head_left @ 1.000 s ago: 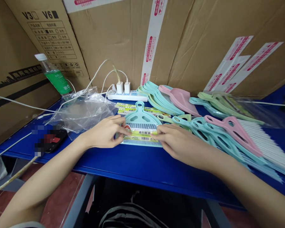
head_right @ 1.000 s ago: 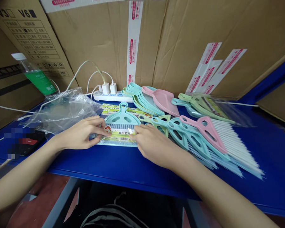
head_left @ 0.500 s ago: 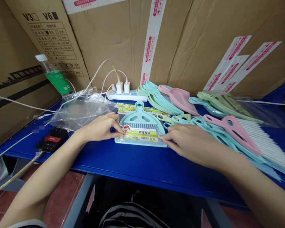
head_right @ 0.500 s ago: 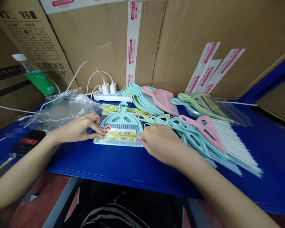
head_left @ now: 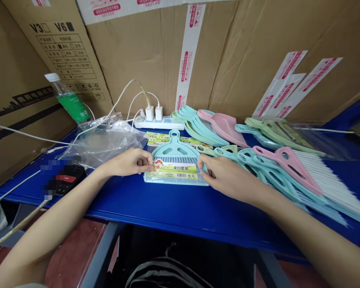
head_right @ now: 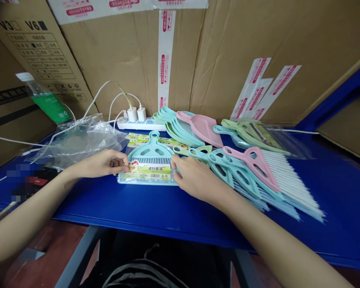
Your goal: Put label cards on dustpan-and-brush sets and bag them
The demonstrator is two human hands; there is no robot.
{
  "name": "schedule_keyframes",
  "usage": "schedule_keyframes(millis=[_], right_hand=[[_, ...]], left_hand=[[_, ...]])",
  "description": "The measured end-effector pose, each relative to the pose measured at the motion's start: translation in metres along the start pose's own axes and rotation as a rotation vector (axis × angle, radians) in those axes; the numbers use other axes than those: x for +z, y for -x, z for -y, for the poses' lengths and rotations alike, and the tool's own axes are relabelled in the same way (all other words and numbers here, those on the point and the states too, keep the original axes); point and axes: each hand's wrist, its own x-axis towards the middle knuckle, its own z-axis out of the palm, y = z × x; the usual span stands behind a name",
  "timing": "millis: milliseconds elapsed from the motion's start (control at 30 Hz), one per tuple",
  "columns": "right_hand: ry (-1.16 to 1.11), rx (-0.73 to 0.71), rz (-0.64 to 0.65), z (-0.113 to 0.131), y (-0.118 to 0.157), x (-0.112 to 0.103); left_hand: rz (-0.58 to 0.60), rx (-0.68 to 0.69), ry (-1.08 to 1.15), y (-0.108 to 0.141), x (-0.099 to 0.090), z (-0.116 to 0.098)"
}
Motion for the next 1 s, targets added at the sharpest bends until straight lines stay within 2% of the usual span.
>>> schedule_keyframes(millis=[67, 167, 267, 400, 533, 633, 733, 800, 900, 1000], right_hand=[[-0.04, -0.012, -0.008, -0.001, 0.0, -0.001], [-0.152, -0.023, -0.02, -0.001, 0.0, -0.004], [-0.367, -0.014, -0.051, -0.001, -0.001, -0.006], [-0.596, -0.02, -0.131, -0.004, -0.005, -0.006], [-0.759, 0.014, -0.262, -0.008, -0.012, 0.0], [-1.065, 0.069, -0.307, -0.005, -0.017, 0.009], [-1.375, 0.053, -0.247, 0.004, -0.018, 0.021], [-1.495, 0.038, -0.177, 0.011, -0.018, 0.028], [-1.584, 0.062, -0.125, 0.017, -0.017, 0.036], [-1.595, 0.076, -0.126, 0.016, -0.017, 0.036]], left_hand=[[0.027, -0.014, 0.083, 0.001, -0.002, 0.001], [0.141, -0.058, 0.2, 0.004, -0.007, 0.0], [0.247, -0.075, 0.291, 0.007, -0.01, -0.002], [0.315, -0.111, 0.428, 0.007, -0.01, -0.002], [0.325, -0.188, 0.505, 0.006, -0.008, -0.002], [0.311, -0.196, 0.544, 0.005, -0.007, -0.004], [0.271, -0.175, 0.592, 0.004, -0.004, -0.006], [0.251, -0.155, 0.626, 0.003, 0.0, -0.007], [0.257, -0.125, 0.658, 0.004, 0.005, -0.009], [0.249, -0.066, 0.643, 0.005, 0.007, -0.011]])
